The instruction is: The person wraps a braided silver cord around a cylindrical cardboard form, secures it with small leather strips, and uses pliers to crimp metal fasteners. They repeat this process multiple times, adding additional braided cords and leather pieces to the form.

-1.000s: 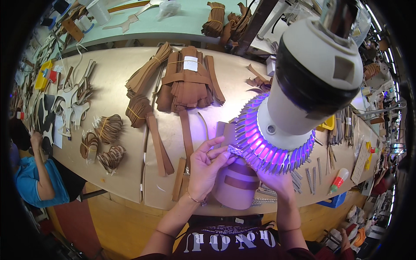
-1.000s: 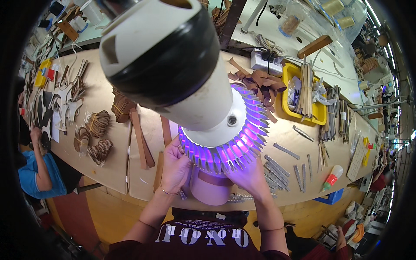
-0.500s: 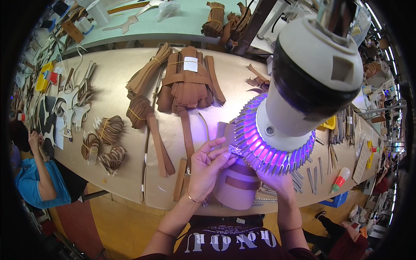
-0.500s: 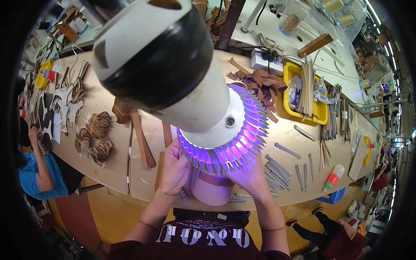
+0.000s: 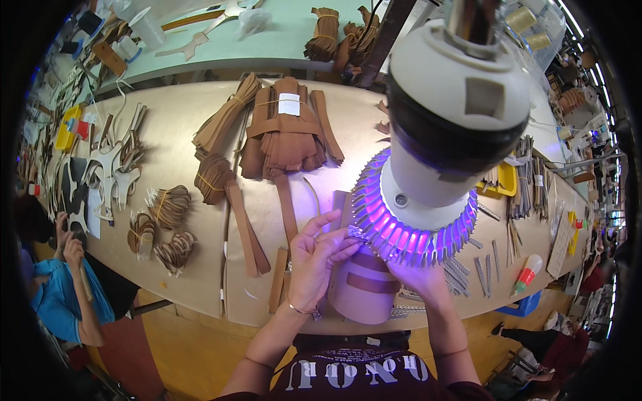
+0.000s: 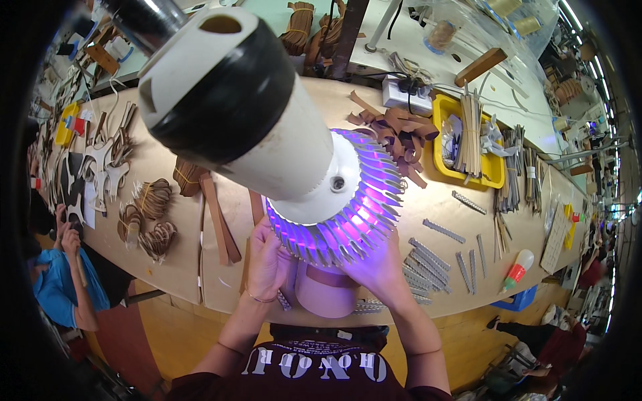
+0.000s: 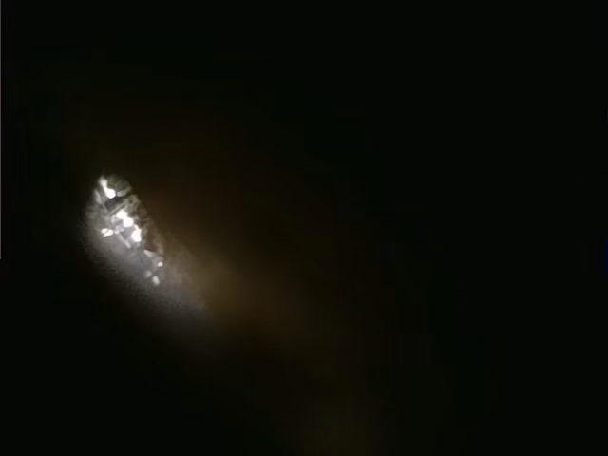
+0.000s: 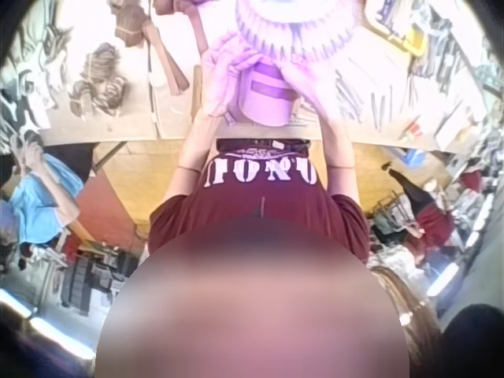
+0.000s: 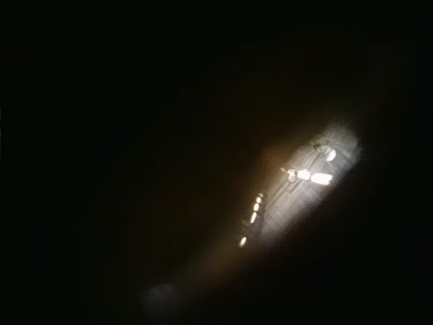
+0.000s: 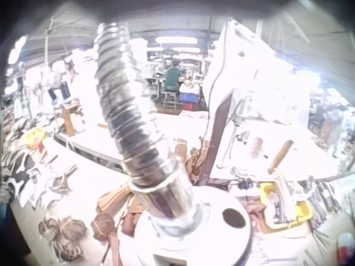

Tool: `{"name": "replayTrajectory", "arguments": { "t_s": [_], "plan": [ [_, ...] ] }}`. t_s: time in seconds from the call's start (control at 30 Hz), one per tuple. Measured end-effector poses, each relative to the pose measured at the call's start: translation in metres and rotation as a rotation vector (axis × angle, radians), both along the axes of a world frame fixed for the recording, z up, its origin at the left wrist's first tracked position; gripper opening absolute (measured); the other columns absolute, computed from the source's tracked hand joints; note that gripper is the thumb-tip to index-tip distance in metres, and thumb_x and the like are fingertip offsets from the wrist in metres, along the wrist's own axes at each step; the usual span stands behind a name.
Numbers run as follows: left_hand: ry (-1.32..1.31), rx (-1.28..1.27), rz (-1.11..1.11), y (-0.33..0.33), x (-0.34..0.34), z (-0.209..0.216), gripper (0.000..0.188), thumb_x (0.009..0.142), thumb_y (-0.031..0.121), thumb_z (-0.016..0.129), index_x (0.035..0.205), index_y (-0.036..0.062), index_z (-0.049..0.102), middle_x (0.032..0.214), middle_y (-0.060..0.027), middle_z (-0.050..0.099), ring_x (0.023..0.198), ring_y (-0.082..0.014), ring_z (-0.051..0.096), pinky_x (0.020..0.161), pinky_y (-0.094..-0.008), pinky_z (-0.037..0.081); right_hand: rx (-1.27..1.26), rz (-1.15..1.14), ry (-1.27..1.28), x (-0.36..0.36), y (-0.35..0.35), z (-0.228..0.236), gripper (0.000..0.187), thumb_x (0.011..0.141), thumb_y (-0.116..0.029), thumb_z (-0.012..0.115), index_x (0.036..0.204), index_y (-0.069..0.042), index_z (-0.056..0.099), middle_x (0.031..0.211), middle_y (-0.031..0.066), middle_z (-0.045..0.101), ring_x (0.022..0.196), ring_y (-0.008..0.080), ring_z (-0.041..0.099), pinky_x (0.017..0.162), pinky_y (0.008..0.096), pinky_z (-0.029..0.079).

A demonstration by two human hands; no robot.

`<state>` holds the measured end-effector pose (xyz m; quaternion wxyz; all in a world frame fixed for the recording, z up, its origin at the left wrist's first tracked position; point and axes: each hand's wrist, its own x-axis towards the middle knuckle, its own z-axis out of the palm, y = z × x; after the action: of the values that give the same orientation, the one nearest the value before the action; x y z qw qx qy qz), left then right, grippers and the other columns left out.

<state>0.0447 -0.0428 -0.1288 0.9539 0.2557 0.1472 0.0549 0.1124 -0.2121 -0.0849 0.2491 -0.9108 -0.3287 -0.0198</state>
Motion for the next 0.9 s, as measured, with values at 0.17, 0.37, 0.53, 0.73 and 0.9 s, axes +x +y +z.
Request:
{"name": "replayTrajectory", "arguments": {
  "t_s": [0.17, 0.37, 0.53, 0.73, 0.9],
  "plan": [
    [0.143, 0.221, -0.037, 0.002, 0.005, 0.004, 0.036, 0.095, 0.004, 0.057, 0.129, -0.0046, 0.047, 0.099, -0.0178, 0.069, 0.087, -0.0204, 0.071, 0.081, -0.031, 0.06, 0.238, -0.1, 0.209, -0.001, 0.007, 0.007, 0.022, 0.075, -0.011, 0.077, 0.093, -0.003, 0.067, 0.085, 0.0076, 0.069, 0.077, 0.0208, 0.068, 0.071, 0.0334, 0.054],
    [0.142, 0.09, -0.029, 0.006, 0.007, 0.007, 0.038, 0.093, 0.002, 0.06, 0.128, -0.0045, 0.047, 0.094, -0.0141, 0.07, 0.085, -0.0187, 0.071, 0.08, -0.0304, 0.06, 0.258, -0.147, 0.216, -0.001, 0.013, 0.01, 0.019, 0.076, -0.01, 0.077, 0.091, -0.003, 0.067, 0.084, 0.0077, 0.069, 0.075, 0.023, 0.068, 0.069, 0.0352, 0.054],
    [0.156, 0.283, -0.034, 0.004, 0.009, 0.007, 0.041, 0.09, 0.0, 0.064, 0.127, -0.0042, 0.047, 0.091, -0.0132, 0.071, 0.082, -0.0168, 0.07, 0.074, -0.0282, 0.06, 0.292, -0.081, 0.098, 0.001, 0.015, 0.013, 0.017, 0.076, -0.009, 0.076, 0.09, -0.004, 0.068, 0.083, 0.0082, 0.068, 0.073, 0.0262, 0.067, 0.068, 0.0351, 0.054],
    [0.181, 0.404, -0.028, 0.002, 0.015, -0.002, 0.032, 0.089, 0.001, 0.066, 0.117, -0.0023, 0.05, 0.089, -0.0132, 0.071, 0.076, -0.0135, 0.068, 0.064, -0.0242, 0.055, 0.245, -0.033, 0.147, -0.001, 0.009, 0.016, 0.022, 0.077, -0.011, 0.076, 0.097, -0.005, 0.068, 0.093, 0.0085, 0.068, 0.084, 0.0283, 0.065, 0.079, 0.0388, 0.051],
    [0.158, 0.413, 0.018, -0.003, 0.015, -0.012, 0.022, 0.089, 0.001, 0.067, 0.101, 0.0025, 0.049, 0.09, -0.0129, 0.071, 0.075, -0.0119, 0.067, 0.062, -0.0214, 0.052, 0.237, -0.057, 0.329, -0.003, -0.001, 0.015, 0.032, 0.077, -0.013, 0.075, 0.106, -0.005, 0.066, 0.108, 0.0119, 0.064, 0.104, 0.0323, 0.058, 0.093, 0.0428, 0.044]
  ]
}}
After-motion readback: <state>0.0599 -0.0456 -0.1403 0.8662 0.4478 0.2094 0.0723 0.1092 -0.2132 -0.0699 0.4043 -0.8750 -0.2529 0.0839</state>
